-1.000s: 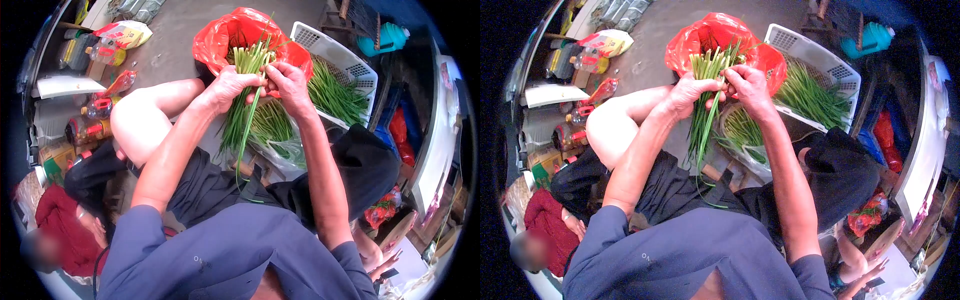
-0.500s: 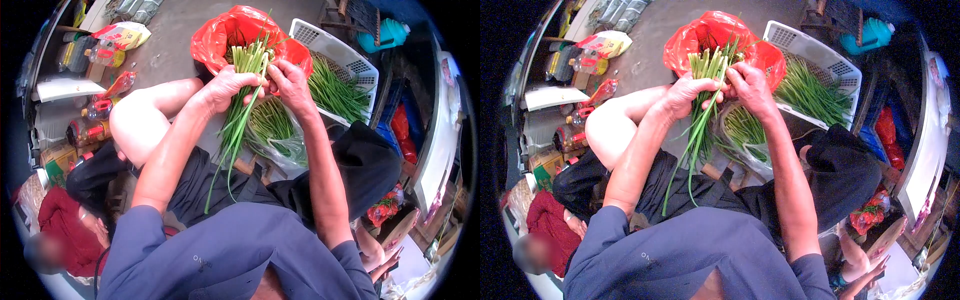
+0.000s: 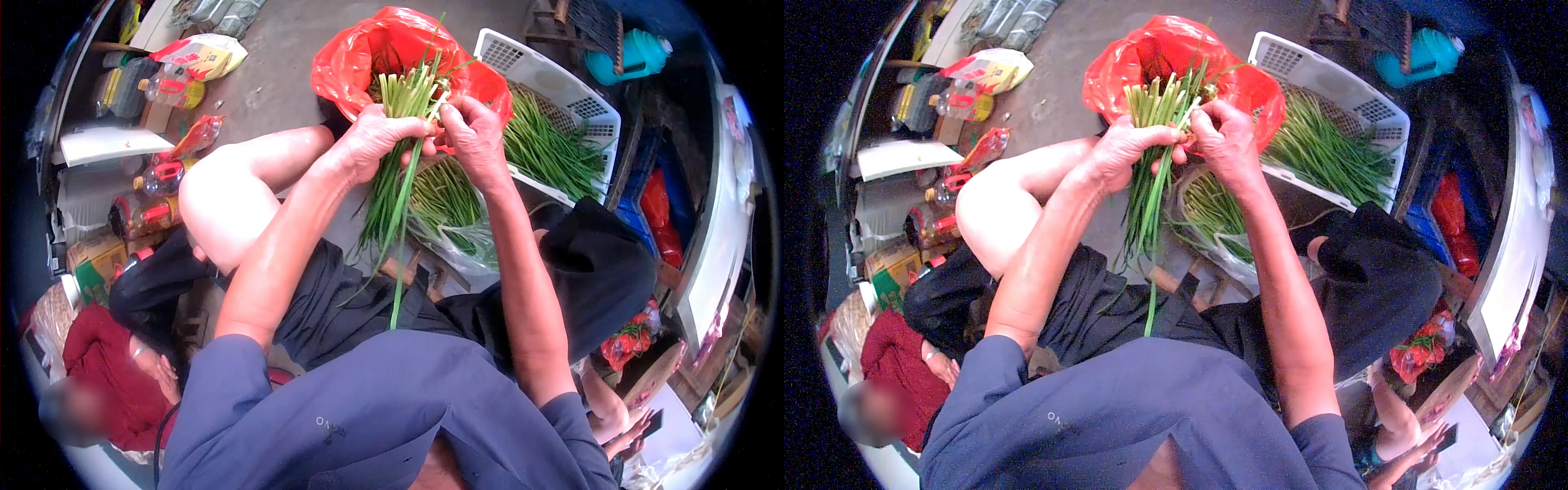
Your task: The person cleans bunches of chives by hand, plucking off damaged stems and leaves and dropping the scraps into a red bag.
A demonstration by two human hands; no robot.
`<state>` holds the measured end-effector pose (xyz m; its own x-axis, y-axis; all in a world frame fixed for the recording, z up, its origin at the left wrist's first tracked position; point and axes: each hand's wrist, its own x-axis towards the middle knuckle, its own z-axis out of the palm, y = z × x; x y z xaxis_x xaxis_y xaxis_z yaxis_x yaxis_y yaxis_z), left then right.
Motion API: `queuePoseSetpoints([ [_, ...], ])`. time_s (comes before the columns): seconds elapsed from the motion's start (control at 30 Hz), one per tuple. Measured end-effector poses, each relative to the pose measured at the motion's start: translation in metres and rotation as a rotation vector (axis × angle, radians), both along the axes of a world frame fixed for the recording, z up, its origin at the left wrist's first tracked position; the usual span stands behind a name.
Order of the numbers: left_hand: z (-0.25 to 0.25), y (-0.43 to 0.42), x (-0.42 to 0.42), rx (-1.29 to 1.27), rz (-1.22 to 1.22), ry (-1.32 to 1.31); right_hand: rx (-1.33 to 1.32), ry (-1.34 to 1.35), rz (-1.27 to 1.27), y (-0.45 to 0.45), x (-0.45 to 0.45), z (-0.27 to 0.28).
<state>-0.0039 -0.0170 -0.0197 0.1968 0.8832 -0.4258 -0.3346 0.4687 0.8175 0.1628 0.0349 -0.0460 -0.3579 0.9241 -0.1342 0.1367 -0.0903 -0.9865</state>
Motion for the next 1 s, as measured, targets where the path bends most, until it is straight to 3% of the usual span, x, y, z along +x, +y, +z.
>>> queuePoseSetpoints([
  [0.53,0.005,-0.005,-0.006,-0.037,0.035,-0.002,-0.107,0.186,-0.2,0.012,0.005,-0.004],
  [0.7,0.001,-0.004,-0.003,-0.026,0.075,0.032,-0.249,0.211,0.002,0.008,0.0,0.005],
  [1.0,-0.004,-0.002,-0.003,-0.028,0.049,0.061,-0.077,0.062,0.037,0.002,-0.004,-0.005],
])
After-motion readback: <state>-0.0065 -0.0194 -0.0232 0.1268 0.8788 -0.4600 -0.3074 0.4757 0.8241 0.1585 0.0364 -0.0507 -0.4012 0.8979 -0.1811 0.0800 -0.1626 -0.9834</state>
